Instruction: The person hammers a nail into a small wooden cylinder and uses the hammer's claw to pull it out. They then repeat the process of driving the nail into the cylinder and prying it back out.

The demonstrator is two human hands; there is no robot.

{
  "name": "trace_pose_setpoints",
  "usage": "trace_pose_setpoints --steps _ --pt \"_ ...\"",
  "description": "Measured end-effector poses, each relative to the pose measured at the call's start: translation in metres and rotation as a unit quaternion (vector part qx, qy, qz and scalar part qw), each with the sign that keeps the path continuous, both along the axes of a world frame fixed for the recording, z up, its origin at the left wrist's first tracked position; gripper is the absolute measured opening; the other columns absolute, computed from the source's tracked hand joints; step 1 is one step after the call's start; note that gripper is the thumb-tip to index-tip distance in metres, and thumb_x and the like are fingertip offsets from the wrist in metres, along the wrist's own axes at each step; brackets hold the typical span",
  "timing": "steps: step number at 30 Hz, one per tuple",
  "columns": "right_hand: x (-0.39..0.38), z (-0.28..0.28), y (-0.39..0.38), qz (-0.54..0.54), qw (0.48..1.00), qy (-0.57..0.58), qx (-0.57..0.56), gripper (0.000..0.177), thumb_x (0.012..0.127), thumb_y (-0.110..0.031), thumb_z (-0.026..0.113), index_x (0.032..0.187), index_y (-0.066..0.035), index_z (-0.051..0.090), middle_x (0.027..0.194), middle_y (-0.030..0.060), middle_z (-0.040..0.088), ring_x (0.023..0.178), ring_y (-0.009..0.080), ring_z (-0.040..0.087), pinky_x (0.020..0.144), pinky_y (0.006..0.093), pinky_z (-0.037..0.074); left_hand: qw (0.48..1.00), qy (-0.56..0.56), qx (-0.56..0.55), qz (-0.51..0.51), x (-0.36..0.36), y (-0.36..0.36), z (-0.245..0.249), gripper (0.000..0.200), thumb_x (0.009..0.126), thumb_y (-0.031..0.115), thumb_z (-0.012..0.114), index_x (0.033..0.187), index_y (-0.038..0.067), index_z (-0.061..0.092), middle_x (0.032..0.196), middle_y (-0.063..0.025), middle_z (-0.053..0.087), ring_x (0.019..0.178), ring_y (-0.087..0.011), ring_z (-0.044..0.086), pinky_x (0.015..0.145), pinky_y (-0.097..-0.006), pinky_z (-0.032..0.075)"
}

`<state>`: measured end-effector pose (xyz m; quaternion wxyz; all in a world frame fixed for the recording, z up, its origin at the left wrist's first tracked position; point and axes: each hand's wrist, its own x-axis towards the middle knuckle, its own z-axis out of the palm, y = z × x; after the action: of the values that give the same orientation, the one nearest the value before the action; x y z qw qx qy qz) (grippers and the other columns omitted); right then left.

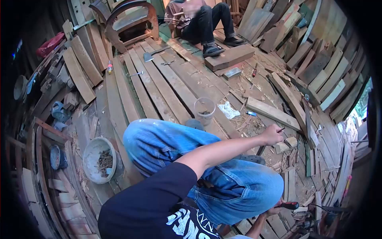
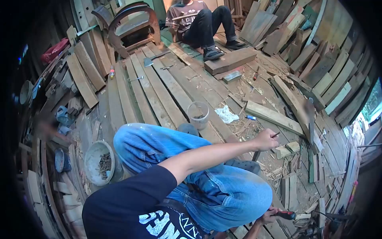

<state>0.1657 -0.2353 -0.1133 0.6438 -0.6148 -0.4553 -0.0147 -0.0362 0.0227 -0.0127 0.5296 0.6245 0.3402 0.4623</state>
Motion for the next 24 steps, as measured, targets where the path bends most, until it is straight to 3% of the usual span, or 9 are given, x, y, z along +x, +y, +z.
trace_pose_setpoints --steps 5,9,11,15,17,18,19,24 --pt "-0.021 0.005 0.021 0.029 0.998 0.045 -0.014 0.019 0.098 -0.023 0.042 0.095 -0.005 0.039 0.062 0.0006 0.041 0.051 0.0102 0.043 0.045 0.0232 0.037 1.000 -0.006 0.021 0.019 0.000 0.000 -0.003 0.031 0.067 0.010 0.057 0.051 0.008 0.031 0.048 0.0031 0.032 0.049 -0.0063 0.031 0.045 -0.0289 0.029" --pt "-0.032 0.003 0.031 0.057 0.994 0.093 -0.029 0.019 0.098 -0.023 0.042 0.093 -0.005 0.040 0.062 0.0008 0.041 0.051 0.0099 0.043 0.044 0.0235 0.037 0.995 -0.064 -0.049 0.060 0.004 -0.002 -0.003 0.031 0.068 0.012 0.058 0.052 0.008 0.031 0.048 0.0017 0.034 0.049 -0.0067 0.033 0.046 -0.0287 0.030" --pt "-0.034 0.003 0.035 0.069 0.990 0.121 -0.034 0.019 0.098 -0.023 0.042 0.093 -0.005 0.040 0.062 0.0008 0.042 0.051 0.0098 0.043 0.044 0.0236 0.036 0.996 -0.009 -0.022 0.089 0.001 -0.007 -0.003 0.032 0.068 0.013 0.058 0.052 0.008 0.031 0.048 0.0013 0.035 0.049 -0.0072 0.035 0.047 -0.0283 0.031" --pt "-0.034 0.003 0.037 0.083 0.980 0.172 -0.061 0.019 0.098 -0.023 0.042 0.091 -0.006 0.040 0.062 0.0010 0.042 0.051 0.0095 0.043 0.044 0.0239 0.036 0.992 -0.080 -0.070 0.071 0.000 -0.008 -0.007 0.019 0.068 0.018 0.066 0.061 0.006 0.053 0.055 0.0016 0.048 0.053 -0.0067 0.043 0.051 -0.0279 0.038" --pt "-0.039 0.004 0.051 0.096 0.970 0.209 -0.077 0.019 0.098 -0.023 0.042 0.090 -0.006 0.041 0.062 0.0011 0.042 0.051 0.0093 0.043 0.044 0.0241 0.036 0.993 -0.031 -0.041 0.111 -0.001 -0.001 -0.020 0.015 0.068 0.016 0.070 0.067 0.006 0.060 0.059 0.0032 0.053 0.057 -0.0049 0.049 0.053 -0.0245 0.042" --pt "-0.041 0.005 0.057 0.100 0.965 0.228 -0.083 0.019 0.097 -0.023 0.042 0.089 -0.006 0.041 0.062 0.0012 0.043 0.051 0.0092 0.043 0.043 0.0242 0.036 0.991 -0.057 -0.043 0.110 0.000 0.005 -0.026 0.025 0.068 0.013 0.062 0.052 0.005 0.044 0.049 -0.0004 0.042 0.049 -0.0070 0.041 0.046 -0.0291 0.037" --pt "-0.042 0.004 0.064 0.107 0.958 0.251 -0.086 0.019 0.097 -0.023 0.042 0.089 -0.006 0.041 0.062 0.0012 0.043 0.051 0.0091 0.043 0.043 0.0242 0.036 0.991 -0.081 -0.049 0.092 -0.012 -0.005 -0.006 0.028 0.068 0.013 0.062 0.052 0.007 0.040 0.049 0.0019 0.038 0.049 -0.0059 0.036 0.044 -0.0284 0.033" --pt "-0.044 0.012 0.074 0.132 0.913 0.371 -0.107 0.019 0.097 -0.023 0.042 0.087 -0.007 0.041 0.062 0.0015 0.043 0.051 0.0087 0.043 0.043 0.0246 0.035 0.997 -0.046 -0.031 0.055 -0.024 0.011 -0.025 0.038 0.075 0.009 0.066 0.055 0.011 0.034 0.054 0.0077 0.036 0.052 -0.0033 0.032 0.047 -0.0242 0.029"
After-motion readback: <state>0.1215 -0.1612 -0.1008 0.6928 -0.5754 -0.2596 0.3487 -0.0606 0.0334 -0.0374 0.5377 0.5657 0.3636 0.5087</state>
